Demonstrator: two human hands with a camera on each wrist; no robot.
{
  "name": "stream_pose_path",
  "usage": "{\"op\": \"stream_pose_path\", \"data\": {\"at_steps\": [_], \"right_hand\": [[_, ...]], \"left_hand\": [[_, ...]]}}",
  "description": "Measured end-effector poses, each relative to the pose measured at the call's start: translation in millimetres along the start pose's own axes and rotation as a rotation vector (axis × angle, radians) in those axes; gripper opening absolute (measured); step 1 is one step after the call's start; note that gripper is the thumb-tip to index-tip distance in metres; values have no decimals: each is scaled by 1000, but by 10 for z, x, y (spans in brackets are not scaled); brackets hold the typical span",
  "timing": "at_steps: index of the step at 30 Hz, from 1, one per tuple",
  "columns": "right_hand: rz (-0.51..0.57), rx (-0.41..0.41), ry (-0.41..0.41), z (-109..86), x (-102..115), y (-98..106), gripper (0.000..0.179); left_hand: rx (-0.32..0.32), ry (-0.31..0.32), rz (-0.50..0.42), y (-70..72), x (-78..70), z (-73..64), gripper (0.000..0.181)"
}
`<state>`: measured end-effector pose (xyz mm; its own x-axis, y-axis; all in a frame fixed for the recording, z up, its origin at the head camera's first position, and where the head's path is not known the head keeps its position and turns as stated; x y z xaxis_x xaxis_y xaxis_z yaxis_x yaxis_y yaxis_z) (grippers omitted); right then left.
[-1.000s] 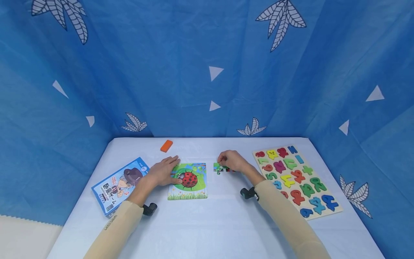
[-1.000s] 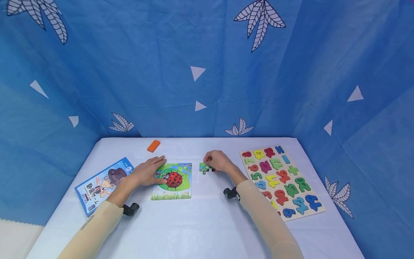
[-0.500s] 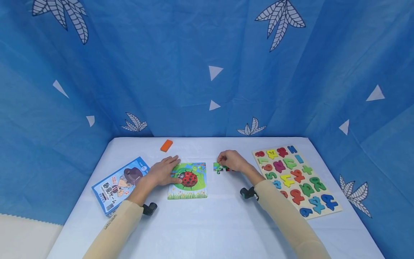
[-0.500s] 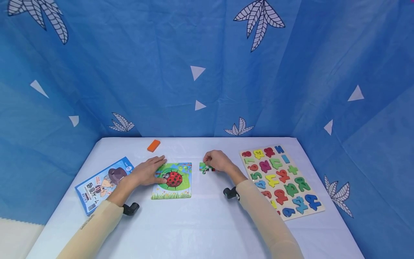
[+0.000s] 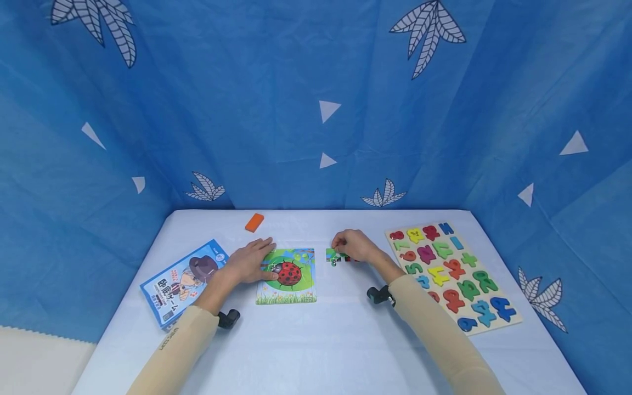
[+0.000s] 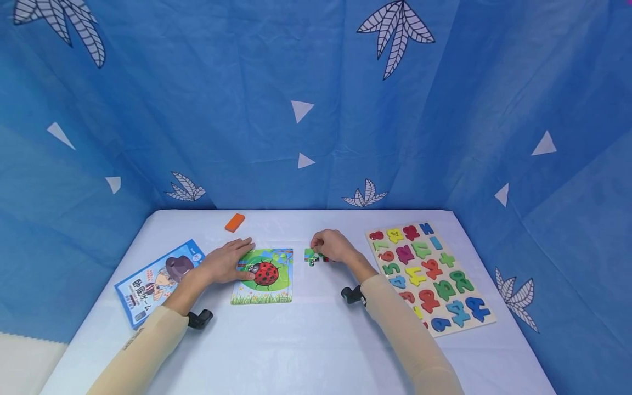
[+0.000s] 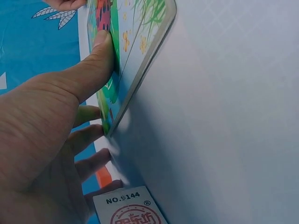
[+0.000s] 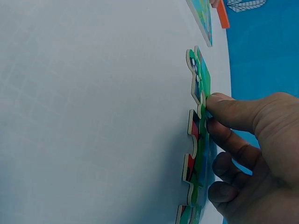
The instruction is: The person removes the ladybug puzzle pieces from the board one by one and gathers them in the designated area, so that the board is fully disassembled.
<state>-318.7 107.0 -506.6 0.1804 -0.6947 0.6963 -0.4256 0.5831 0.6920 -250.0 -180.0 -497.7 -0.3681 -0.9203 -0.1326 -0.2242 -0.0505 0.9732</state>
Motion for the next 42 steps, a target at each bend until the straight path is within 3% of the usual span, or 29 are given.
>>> {"op": "stream_pose_path", "data": {"at_steps": [16,26,32,35,38,42], "right_hand": [[-31,-5,17,-18,48,24,5],[-3,33,132,-156,353,-82,6],[-59,95,258,-216,524,-310,8],[-83,128,293,-244,590,-419,11],[-91,147,280,-268,625,-503,18],[-138,150,246,-293,647,-577,31]], "left_hand": [[-28,-6,-69,-6,-32,17,83],[-112,-215,-78,13,-205,-33,51],[-110,-241,-113,-3,-277,-86,29],[-137,-296,-89,-5,-315,-123,31],[-170,-399,-36,-10,-382,-161,39],[-102,-460,-13,-75,-433,-215,57]]}}
Point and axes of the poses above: each hand's wrist, its own z-axis towards the middle knuckle, its own y-axis out of the back of the hand, x = y × z, the point moved 5 cm from there along z, towards the middle knuckle, and after that the axes turned 7 degrees about z, right-handed, at the moved point
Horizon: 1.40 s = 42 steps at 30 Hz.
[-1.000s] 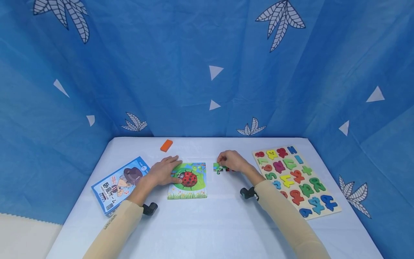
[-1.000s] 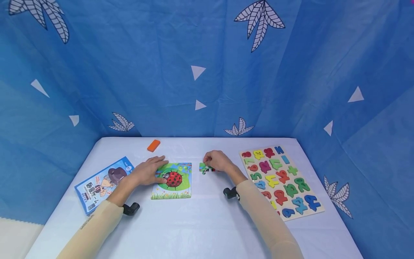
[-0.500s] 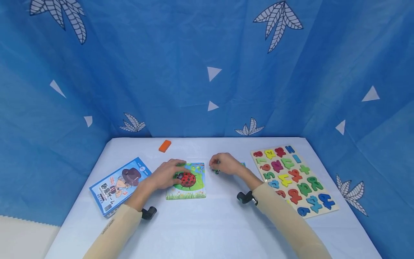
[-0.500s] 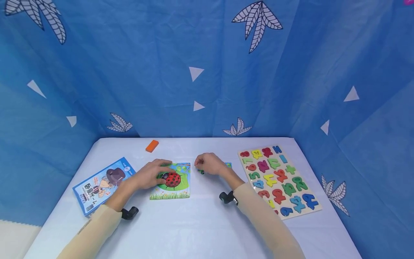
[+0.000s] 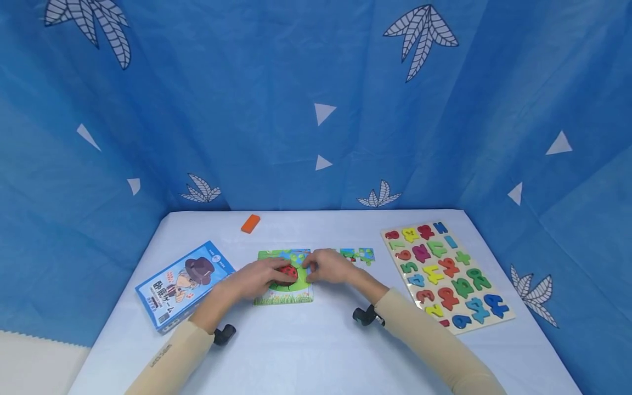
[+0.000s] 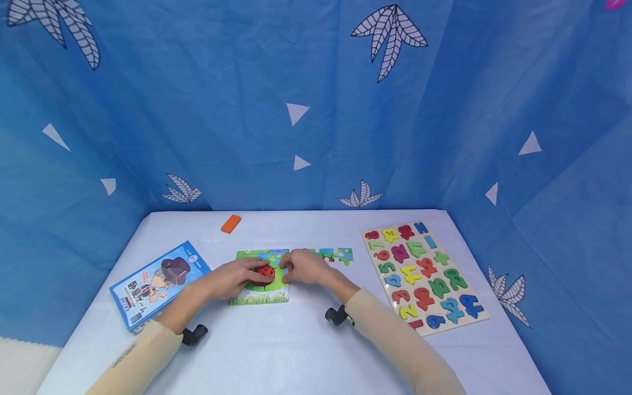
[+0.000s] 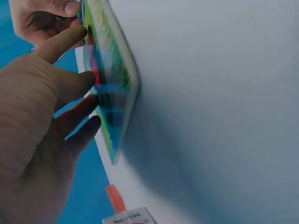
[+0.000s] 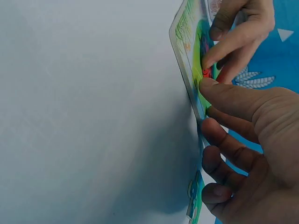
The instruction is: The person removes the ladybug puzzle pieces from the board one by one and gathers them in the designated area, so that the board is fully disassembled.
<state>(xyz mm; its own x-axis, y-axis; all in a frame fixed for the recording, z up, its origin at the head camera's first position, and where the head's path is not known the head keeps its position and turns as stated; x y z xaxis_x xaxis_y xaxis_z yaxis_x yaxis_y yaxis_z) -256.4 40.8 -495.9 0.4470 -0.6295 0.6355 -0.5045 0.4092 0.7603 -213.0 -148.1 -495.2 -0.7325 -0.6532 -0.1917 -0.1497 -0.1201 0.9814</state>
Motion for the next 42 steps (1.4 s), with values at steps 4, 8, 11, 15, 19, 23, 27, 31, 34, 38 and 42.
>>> {"op": "stream_pose_path", "data": {"at_steps": [4,8,11,15,19,23,27,31,34,38,42], "right_hand": [[-87,-5,-27,2,10,-28,40],[-131,-11,-37,0,14,-27,43],[-133,-12,-36,-2,19,-27,42],[-133,-12,-40,-5,25,-34,42],[-127,-13,-45,-14,29,-38,42],[-126,-17,-45,-17,32,-38,41],[-122,-16,-54,-15,29,-37,42],[-112,-18,-58,-14,27,-36,42],[-104,-15,-63,-13,22,-40,42],[-95,-6,-69,-4,5,-46,43],[-84,6,-64,11,-22,-51,42]], "left_hand": [[83,32,-29,-74,-3,-70,68],[119,53,-73,-99,-3,-117,54],[147,60,-121,-114,-10,-127,47],[185,68,-169,-151,-21,-134,49],[196,67,-175,-183,-27,-146,51],[195,69,-174,-194,-35,-150,50],[202,65,-174,-209,-44,-143,47],[211,74,-187,-214,-40,-133,46],[216,77,-211,-220,-37,-119,45],[220,74,-224,-236,-29,-96,44],[226,77,-248,-245,-30,-80,43]]}}
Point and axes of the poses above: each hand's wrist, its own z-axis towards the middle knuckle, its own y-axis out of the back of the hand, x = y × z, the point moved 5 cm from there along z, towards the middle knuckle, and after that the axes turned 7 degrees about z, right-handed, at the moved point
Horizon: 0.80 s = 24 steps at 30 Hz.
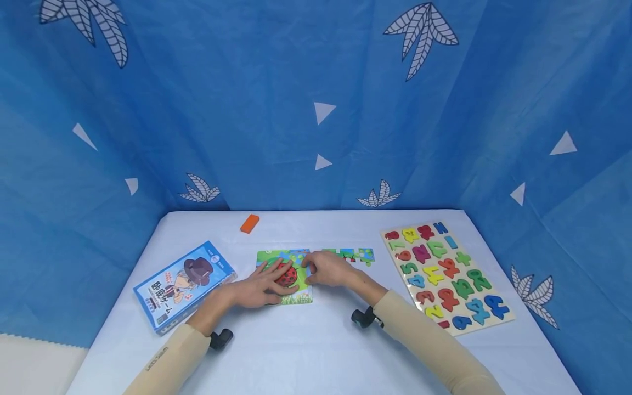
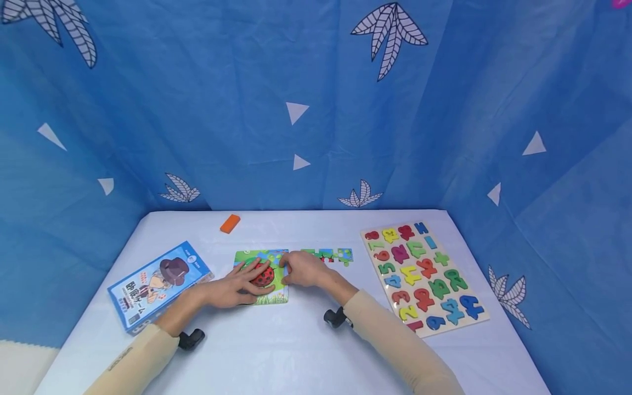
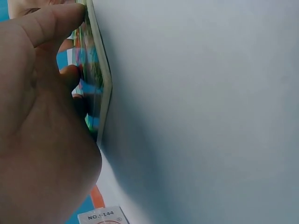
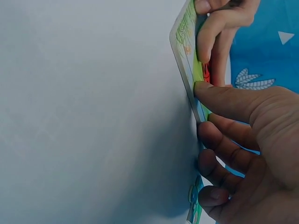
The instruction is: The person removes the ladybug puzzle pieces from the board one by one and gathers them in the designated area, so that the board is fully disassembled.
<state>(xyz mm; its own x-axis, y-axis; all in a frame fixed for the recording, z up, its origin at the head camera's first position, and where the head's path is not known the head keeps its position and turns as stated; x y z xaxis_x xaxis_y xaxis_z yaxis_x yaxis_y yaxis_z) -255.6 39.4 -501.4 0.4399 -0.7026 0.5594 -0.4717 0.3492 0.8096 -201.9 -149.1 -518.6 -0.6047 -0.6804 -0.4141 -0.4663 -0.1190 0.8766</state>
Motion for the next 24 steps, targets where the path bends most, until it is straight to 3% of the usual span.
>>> {"op": "stream_pose_path", "data": {"at_steps": [5,24], "right_hand": [[13,13,9,6,-15,-5,41],[15,-12,17,6,21,2,41]], "left_hand": [[0,-7,-39,0,-5,-1,42],[0,-13,-32,-21,38,-7,43]]}}
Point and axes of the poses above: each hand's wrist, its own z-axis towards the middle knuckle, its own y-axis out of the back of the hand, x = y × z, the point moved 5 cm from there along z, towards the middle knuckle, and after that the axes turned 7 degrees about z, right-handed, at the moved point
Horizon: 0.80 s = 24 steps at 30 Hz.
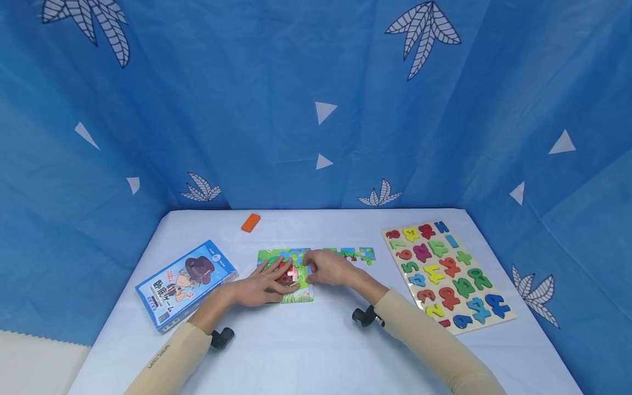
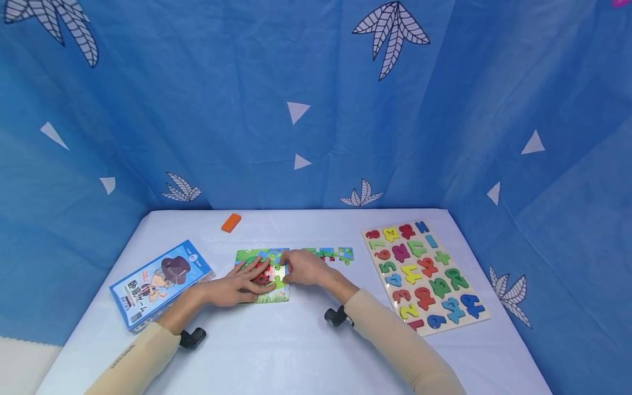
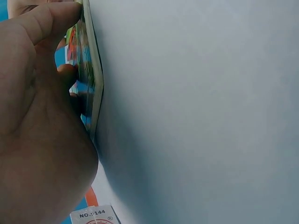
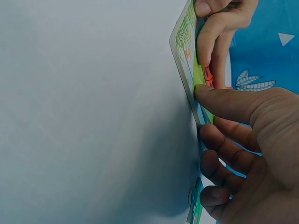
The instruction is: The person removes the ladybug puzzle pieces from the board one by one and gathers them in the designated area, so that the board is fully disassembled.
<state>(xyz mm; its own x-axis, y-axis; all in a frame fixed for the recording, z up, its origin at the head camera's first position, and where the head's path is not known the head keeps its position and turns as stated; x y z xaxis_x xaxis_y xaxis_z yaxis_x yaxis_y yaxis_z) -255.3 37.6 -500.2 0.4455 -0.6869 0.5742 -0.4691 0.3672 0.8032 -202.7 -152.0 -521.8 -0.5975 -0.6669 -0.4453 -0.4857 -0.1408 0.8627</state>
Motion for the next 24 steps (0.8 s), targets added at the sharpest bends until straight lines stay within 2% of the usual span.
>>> {"op": "stream_pose_path", "data": {"at_steps": [7,15,24], "right_hand": [[33,-25,4,8,-13,5,32],[125,-67,11,9,-37,21,16],[230,-80,10,-19,-83,27,13]], "left_hand": [[1,2,-4,-2,-1,3,43],[2,28,-16,-11,-11,9,42],[-9,25,-19,6,-32,10,41]]}}
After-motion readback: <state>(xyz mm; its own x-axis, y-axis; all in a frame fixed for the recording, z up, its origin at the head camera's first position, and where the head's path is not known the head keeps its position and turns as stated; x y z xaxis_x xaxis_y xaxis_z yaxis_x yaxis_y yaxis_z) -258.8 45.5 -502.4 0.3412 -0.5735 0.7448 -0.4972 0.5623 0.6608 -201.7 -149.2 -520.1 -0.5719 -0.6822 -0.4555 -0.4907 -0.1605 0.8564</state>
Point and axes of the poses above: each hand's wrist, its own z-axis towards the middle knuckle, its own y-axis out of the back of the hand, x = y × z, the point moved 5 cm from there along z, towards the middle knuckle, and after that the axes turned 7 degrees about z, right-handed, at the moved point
